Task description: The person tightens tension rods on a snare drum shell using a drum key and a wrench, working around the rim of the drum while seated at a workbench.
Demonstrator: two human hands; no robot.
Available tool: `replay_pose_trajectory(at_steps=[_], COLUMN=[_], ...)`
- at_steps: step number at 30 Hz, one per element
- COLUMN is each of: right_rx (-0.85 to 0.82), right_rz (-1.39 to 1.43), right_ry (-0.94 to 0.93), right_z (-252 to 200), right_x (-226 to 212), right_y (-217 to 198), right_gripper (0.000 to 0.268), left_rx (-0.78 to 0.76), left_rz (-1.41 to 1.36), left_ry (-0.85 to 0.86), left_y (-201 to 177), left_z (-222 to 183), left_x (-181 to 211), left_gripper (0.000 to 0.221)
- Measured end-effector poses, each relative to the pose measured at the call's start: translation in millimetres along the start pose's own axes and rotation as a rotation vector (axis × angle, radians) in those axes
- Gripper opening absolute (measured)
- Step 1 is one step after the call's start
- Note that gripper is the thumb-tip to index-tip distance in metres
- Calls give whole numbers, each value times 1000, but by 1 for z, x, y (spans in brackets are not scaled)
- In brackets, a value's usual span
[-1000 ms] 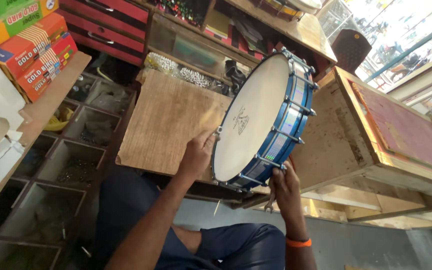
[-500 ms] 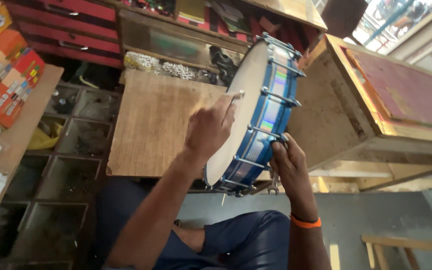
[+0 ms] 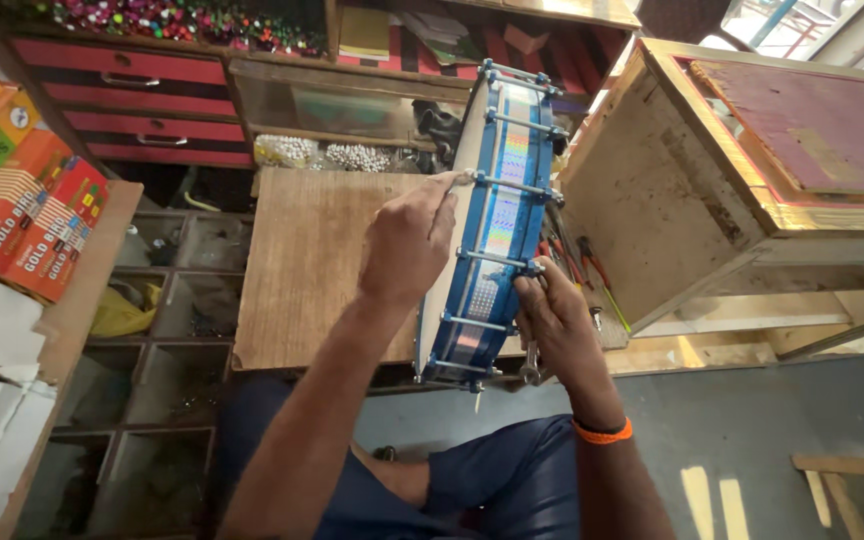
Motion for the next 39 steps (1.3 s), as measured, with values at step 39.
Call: replay_pose_trajectory(at_steps=[39], right_rx=[163], right_rz=[-135], right_ry=[-666], right_z=[23], right_x=[-126], right_y=[-63], right_gripper=[11], left_rx=[-214], left_rz=[226], left_ry=[-176], left_y=[33], left_z=[-4], left_x=[23], left_gripper=[35])
Point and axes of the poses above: each hand's wrist, its own z-axis towards the middle knuckle, its own y-axis out of the palm, x = y × z, the point moved 7 cm from there along z, towards the middle knuckle, and after that the axes turned 13 degrees about x, right-handed, at the moved point
